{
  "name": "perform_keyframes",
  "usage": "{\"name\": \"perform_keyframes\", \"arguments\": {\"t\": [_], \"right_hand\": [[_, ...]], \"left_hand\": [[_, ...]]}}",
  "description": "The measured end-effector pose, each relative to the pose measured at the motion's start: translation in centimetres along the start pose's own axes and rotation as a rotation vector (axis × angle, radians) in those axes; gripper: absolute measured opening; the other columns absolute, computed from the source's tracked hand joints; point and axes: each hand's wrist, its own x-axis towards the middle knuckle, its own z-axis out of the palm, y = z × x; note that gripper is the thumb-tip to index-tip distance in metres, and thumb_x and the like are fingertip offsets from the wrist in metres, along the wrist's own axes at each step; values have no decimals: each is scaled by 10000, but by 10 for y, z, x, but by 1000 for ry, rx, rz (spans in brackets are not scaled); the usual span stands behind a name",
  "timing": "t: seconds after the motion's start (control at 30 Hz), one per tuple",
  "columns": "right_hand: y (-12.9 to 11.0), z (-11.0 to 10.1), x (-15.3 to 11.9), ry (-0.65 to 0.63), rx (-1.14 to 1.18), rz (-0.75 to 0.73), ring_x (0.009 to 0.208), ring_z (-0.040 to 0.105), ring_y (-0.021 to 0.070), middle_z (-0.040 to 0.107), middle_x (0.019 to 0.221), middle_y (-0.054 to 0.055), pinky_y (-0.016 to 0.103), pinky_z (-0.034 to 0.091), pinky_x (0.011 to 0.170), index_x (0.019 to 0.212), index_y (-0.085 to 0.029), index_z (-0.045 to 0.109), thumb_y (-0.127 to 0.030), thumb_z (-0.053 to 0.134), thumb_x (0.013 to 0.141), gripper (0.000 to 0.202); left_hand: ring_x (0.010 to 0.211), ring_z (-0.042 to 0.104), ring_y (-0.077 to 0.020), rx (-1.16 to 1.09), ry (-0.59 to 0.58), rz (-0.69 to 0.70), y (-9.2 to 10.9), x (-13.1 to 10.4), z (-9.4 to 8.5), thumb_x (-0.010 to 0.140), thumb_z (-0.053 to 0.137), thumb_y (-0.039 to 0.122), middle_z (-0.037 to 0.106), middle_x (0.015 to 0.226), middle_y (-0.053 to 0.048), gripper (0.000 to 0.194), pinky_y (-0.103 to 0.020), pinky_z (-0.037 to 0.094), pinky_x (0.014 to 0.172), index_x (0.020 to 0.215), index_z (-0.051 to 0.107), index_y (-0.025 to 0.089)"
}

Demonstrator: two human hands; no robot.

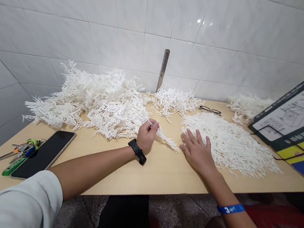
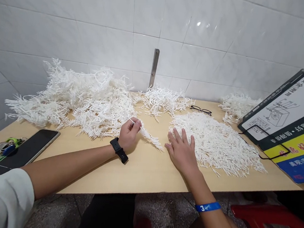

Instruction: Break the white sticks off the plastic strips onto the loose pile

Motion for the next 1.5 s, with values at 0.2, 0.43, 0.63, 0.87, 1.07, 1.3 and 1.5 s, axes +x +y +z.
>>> {"name": "perform_keyframes", "arguments": {"t": [0.2,0.43,0.63,0.87,1.07,1.3,1.5], "right_hand": [[-35,-23,-8,349,418,105,1264,509,296,647,1271,132,539,297,1091,1198,-186,623,-313,370,970,363],[-81,-37,-2,-89,1048,199,707,581,176,661,782,33,293,437,657,834,-182,623,-448,516,906,296],[-94,-24,-5,-95,1095,227,583,377,121,390,582,-41,264,295,555,606,-206,386,-400,472,914,374],[-101,-19,-15,-13,1116,318,541,324,109,313,558,-52,255,249,517,584,-218,328,-348,458,872,342],[-96,-27,-12,173,678,277,520,340,121,366,510,-44,274,241,545,570,-216,332,-342,476,889,372],[-99,-28,-9,-72,942,287,579,461,145,530,603,-8,258,309,548,665,-199,501,-519,453,915,409],[-108,-22,-20,9,885,339,499,329,111,335,496,-46,259,224,500,557,-213,334,-391,432,904,402]], "left_hand": [[552,400,-92,18,-406,-92,-3,3,0,875,537,533,467,563,34,423,-240,335,585,698,545,149],[622,440,-105,51,-574,-92,-3,3,-2,872,546,500,508,628,21,397,-238,366,635,700,558,142],[649,433,-116,118,-642,-71,-7,3,-2,902,472,466,491,645,21,386,-251,370,675,671,494,157],[654,424,-119,236,-692,-78,-10,2,0,912,439,415,471,644,28,345,-253,361,683,679,470,163],[674,436,-123,213,-744,-74,-8,1,0,920,417,472,483,680,19,385,-255,377,698,696,473,164],[655,437,-117,75,-770,-136,-8,-1,0,882,466,549,498,674,19,427,-249,379,671,699,482,164],[644,444,-119,201,-780,-132,-6,-3,1,887,446,498,515,653,13,408,-247,377,671,654,483,165]]}}
